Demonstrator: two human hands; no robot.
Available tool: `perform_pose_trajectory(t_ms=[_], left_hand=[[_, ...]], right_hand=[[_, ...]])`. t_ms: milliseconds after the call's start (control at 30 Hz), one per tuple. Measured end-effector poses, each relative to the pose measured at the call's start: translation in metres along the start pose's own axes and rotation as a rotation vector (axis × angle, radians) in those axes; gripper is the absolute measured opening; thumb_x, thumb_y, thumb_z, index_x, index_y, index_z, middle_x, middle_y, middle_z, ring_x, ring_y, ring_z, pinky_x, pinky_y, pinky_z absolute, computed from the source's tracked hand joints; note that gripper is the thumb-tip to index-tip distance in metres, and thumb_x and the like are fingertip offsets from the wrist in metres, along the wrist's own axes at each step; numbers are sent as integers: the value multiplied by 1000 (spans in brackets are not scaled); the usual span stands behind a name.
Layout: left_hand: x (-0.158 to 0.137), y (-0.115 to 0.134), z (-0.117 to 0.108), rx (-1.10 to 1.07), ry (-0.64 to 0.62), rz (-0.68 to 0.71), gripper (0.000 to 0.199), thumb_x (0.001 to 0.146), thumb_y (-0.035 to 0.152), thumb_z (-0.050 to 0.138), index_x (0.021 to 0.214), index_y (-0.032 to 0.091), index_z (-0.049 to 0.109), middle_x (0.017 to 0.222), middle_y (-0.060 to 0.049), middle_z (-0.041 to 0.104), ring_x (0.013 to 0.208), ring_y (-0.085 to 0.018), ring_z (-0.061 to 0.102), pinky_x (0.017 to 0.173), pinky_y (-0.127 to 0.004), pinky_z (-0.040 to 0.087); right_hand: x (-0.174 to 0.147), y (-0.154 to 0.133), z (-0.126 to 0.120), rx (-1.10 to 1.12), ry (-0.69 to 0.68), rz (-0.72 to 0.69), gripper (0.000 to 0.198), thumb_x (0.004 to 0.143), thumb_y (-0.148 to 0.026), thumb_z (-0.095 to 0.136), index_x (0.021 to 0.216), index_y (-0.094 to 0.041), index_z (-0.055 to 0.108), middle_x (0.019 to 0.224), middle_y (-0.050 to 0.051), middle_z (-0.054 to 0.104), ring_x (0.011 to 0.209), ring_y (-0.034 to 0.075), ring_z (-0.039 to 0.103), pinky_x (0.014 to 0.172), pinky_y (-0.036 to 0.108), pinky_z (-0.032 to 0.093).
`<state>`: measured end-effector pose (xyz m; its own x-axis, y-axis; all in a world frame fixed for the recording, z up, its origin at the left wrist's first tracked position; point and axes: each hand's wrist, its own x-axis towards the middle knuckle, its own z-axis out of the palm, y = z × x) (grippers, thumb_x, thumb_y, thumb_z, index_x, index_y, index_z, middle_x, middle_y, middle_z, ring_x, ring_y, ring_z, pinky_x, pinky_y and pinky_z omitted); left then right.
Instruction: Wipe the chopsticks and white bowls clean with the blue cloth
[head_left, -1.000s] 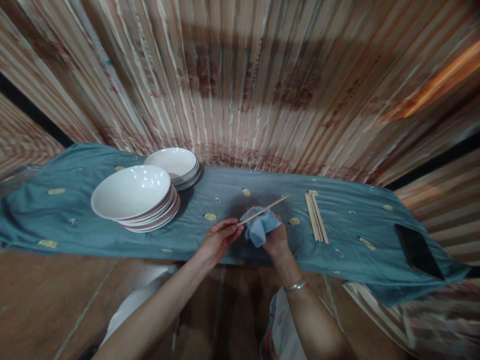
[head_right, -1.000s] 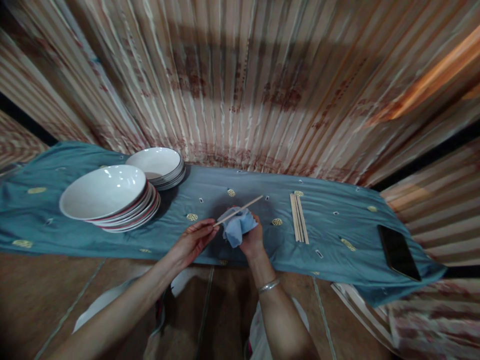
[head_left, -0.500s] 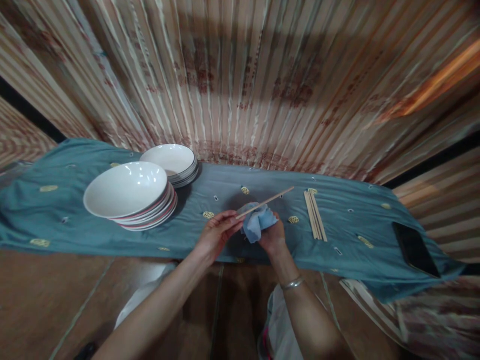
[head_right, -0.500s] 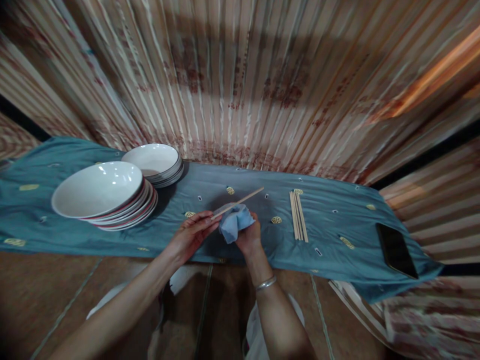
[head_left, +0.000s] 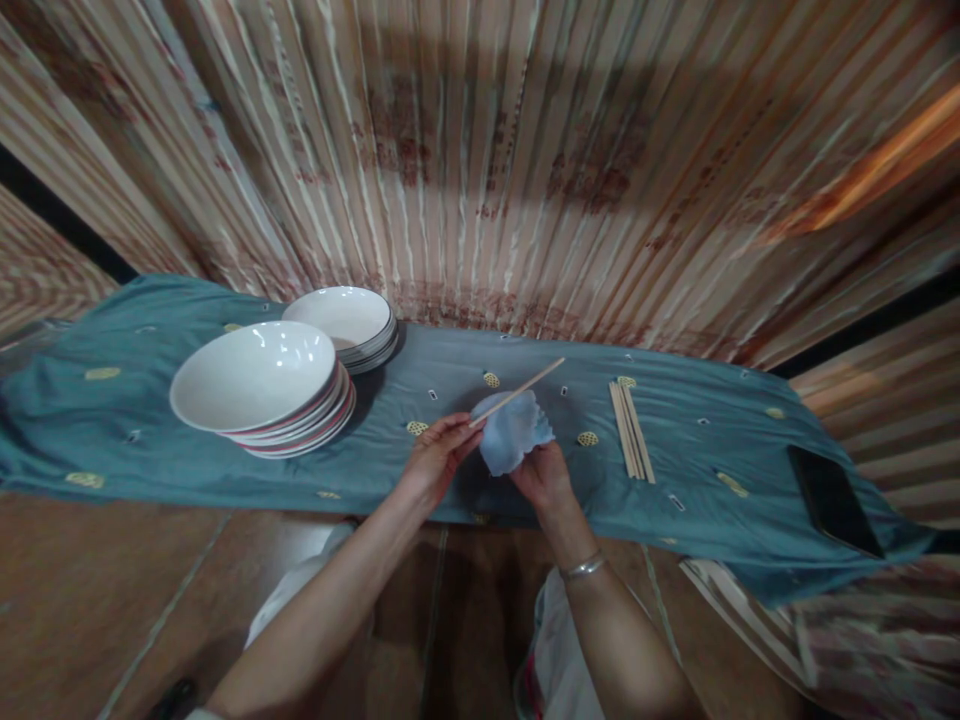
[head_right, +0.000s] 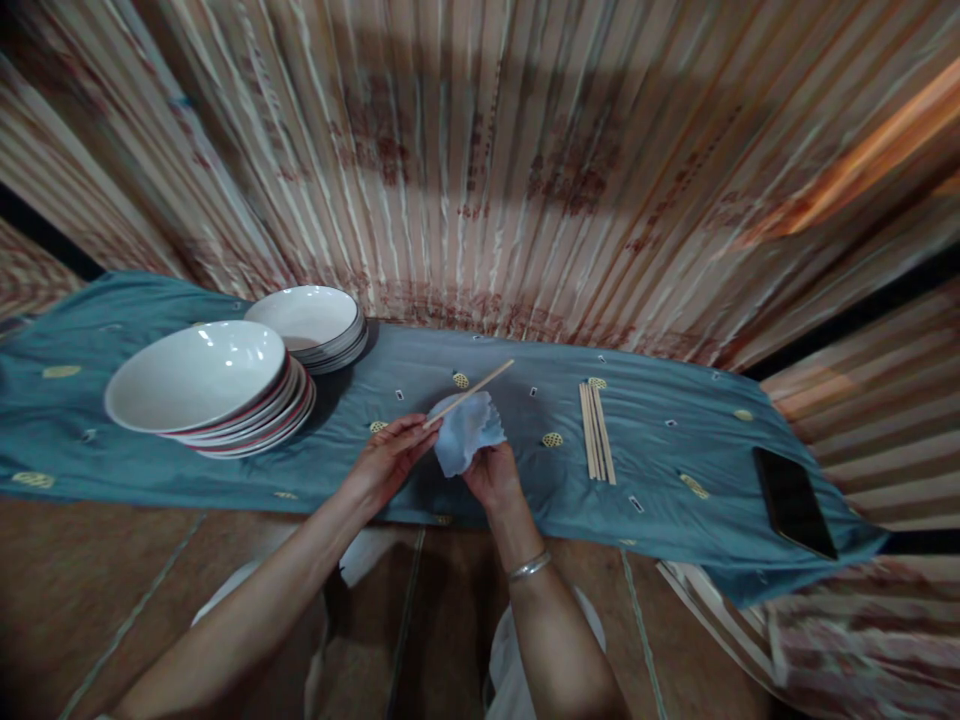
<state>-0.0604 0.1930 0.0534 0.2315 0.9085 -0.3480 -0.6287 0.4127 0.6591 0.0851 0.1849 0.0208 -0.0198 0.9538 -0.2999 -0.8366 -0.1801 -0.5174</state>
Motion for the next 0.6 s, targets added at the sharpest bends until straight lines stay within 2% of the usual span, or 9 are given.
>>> perform_pose_trajectory(t_ms=[167, 300, 400, 500, 600], left_hand=[[5, -9, 0, 33, 14, 33, 17, 59, 8, 74, 73, 13, 66, 72, -2, 71, 71, -12, 66, 75, -24, 51], [8, -19, -1, 180, 25, 120, 14, 59, 10, 71, 71, 15, 67, 63, 2, 67, 57, -8, 58, 59, -19, 46], [7, -25, -1, 278, -14, 190, 17, 56, 7, 67, 70, 16, 68, 65, 3, 67, 59, -9, 57, 58, -18, 43], [6, -28, -1, 326, -49, 204, 23, 52, 4, 63, 70, 18, 67, 65, 4, 67, 61, -11, 58, 58, -19, 44], [6, -28, -2, 412, -60, 215, 19, 50, 5, 64, 64, 18, 65, 60, 4, 65, 61, -12, 58, 58, -20, 44]], right_hand=[[-7, 2, 7, -116, -58, -141, 13, 63, -10, 66, 72, -20, 67, 74, -1, 72, 68, 13, 66, 73, 23, 55], [-11, 5, 10, -228, -105, -193, 12, 58, -13, 73, 67, -19, 68, 65, -2, 70, 59, 11, 62, 68, 23, 53], [-11, 7, 10, -283, -78, -199, 12, 56, -16, 76, 65, -19, 68, 60, -2, 68, 60, 14, 63, 69, 27, 54], [-10, 8, 9, -310, -40, -219, 12, 53, -18, 76, 62, -20, 68, 58, -3, 68, 65, 17, 65, 71, 30, 54], [-10, 8, 7, -328, -30, -226, 10, 53, -18, 75, 60, -21, 68, 57, -3, 68, 67, 18, 66, 71, 30, 54]])
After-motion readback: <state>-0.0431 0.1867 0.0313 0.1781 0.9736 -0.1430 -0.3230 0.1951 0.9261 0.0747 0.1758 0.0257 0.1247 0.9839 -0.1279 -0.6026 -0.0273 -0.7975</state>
